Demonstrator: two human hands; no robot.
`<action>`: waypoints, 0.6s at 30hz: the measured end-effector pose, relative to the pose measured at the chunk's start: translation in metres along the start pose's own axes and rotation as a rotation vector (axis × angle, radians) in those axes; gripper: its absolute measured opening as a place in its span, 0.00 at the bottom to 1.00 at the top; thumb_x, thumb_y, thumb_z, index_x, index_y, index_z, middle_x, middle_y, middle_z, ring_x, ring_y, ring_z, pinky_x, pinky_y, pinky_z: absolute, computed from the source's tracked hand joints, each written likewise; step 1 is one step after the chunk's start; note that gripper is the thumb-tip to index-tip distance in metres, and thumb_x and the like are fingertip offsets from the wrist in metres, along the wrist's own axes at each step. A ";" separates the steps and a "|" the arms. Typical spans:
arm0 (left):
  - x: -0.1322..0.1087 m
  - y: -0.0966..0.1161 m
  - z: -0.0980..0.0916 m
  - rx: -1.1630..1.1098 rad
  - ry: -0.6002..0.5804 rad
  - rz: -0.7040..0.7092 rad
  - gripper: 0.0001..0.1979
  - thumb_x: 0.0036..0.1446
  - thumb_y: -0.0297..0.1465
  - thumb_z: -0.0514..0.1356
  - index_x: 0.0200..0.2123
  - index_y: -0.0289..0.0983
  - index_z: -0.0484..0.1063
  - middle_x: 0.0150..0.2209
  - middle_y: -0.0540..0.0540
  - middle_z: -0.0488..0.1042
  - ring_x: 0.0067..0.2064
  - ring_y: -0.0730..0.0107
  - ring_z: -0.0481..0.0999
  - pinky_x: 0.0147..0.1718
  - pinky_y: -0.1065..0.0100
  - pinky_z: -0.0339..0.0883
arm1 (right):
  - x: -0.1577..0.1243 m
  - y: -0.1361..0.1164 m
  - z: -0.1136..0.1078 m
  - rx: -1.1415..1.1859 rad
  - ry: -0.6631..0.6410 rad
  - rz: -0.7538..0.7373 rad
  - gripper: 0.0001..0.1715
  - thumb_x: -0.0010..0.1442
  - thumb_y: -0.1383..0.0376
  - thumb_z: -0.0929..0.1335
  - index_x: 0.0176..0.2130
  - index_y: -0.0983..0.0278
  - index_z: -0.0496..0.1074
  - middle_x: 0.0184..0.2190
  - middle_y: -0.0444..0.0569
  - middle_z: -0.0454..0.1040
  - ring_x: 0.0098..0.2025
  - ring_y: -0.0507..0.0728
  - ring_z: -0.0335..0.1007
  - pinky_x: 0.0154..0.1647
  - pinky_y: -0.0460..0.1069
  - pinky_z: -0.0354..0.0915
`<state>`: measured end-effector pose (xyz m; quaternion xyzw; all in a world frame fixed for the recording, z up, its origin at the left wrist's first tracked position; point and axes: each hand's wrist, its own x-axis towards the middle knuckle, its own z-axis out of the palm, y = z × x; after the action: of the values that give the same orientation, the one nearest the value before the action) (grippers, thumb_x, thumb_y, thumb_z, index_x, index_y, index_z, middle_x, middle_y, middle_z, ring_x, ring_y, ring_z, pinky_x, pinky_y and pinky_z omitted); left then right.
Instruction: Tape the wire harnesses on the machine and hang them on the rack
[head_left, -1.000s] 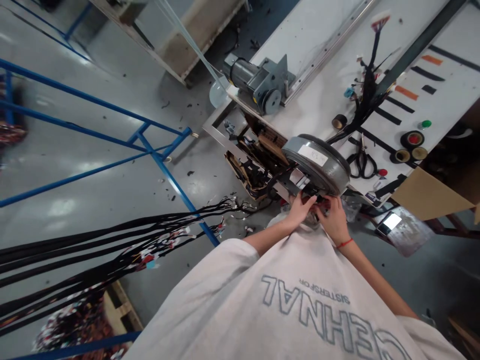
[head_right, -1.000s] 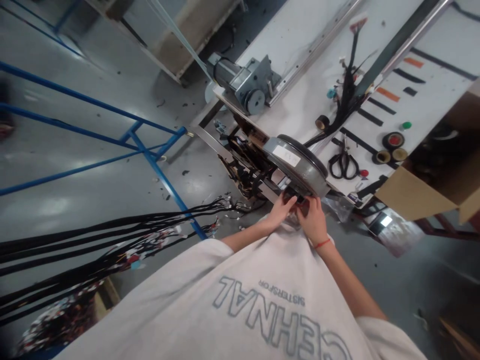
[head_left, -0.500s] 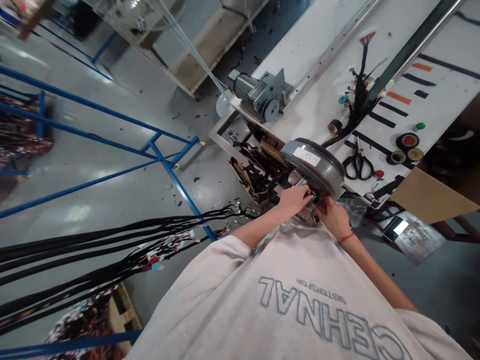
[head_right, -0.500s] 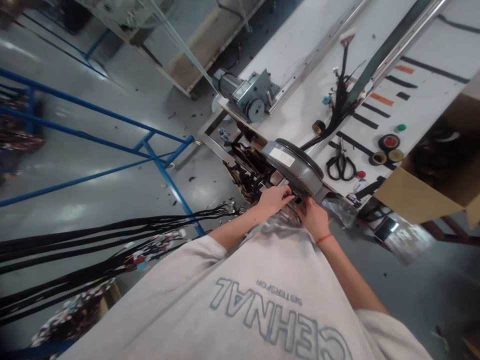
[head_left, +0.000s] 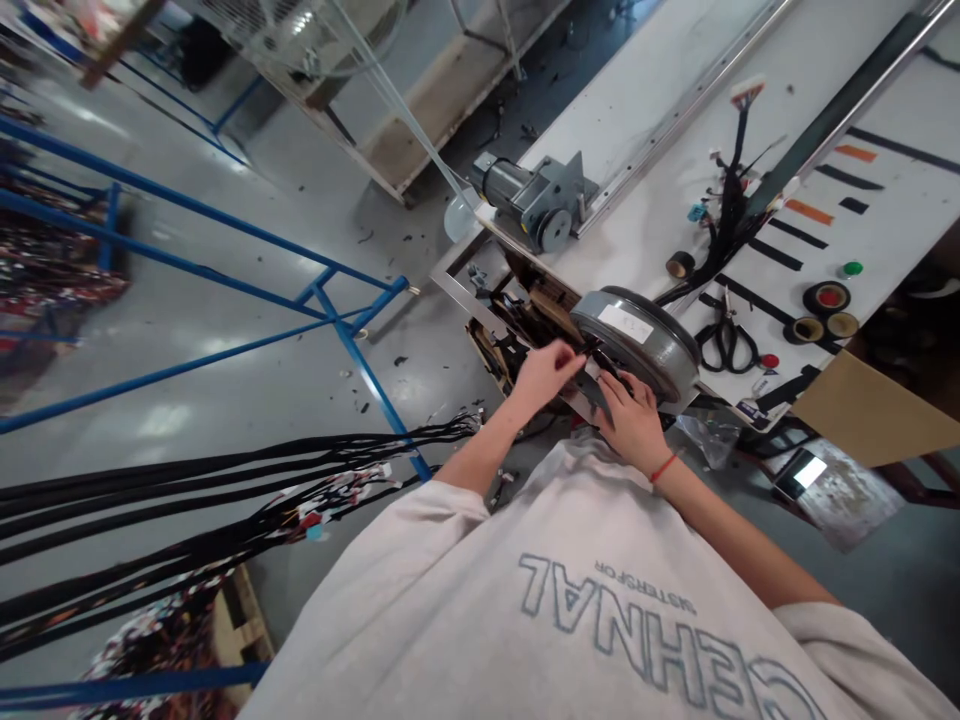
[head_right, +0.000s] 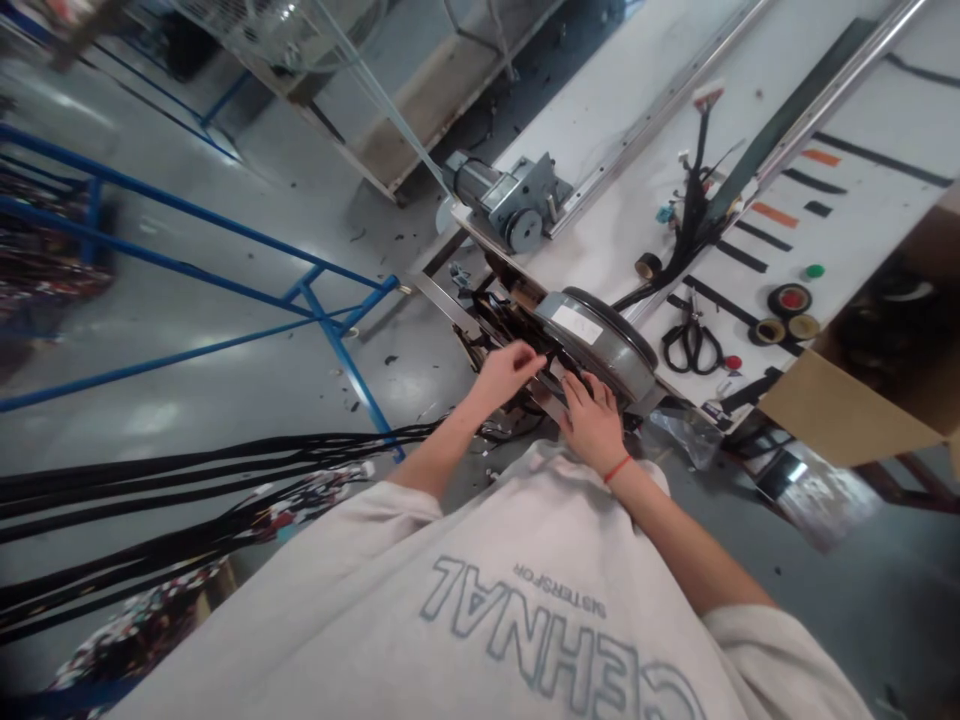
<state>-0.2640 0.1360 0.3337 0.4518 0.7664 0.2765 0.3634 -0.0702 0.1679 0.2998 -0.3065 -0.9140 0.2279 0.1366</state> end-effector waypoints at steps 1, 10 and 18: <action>-0.006 -0.006 0.011 -0.091 -0.127 -0.035 0.16 0.59 0.43 0.61 0.30 0.36 0.72 0.26 0.50 0.75 0.29 0.70 0.72 0.31 0.71 0.63 | -0.001 0.002 -0.002 0.035 -0.009 -0.008 0.26 0.64 0.66 0.63 0.60 0.65 0.68 0.62 0.53 0.67 0.65 0.69 0.54 0.63 0.66 0.57; -0.005 -0.022 0.102 -1.047 -0.347 -0.488 0.32 0.51 0.61 0.57 0.28 0.34 0.68 0.22 0.53 0.65 0.23 0.79 0.64 0.25 0.74 0.56 | -0.027 0.003 -0.047 0.466 0.010 0.013 0.15 0.67 0.63 0.62 0.50 0.61 0.72 0.53 0.55 0.73 0.56 0.60 0.69 0.59 0.59 0.65; -0.004 -0.020 0.086 -0.756 -0.248 -0.402 0.26 0.42 0.51 0.70 0.26 0.34 0.69 0.21 0.53 0.67 0.25 0.77 0.62 0.26 0.72 0.54 | -0.030 0.006 -0.046 0.490 -0.041 0.048 0.11 0.67 0.63 0.62 0.43 0.61 0.73 0.46 0.54 0.76 0.48 0.59 0.73 0.52 0.55 0.69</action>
<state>-0.2032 0.1313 0.2698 0.1591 0.6349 0.4048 0.6386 -0.0264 0.1690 0.3336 -0.2814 -0.8264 0.4522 0.1828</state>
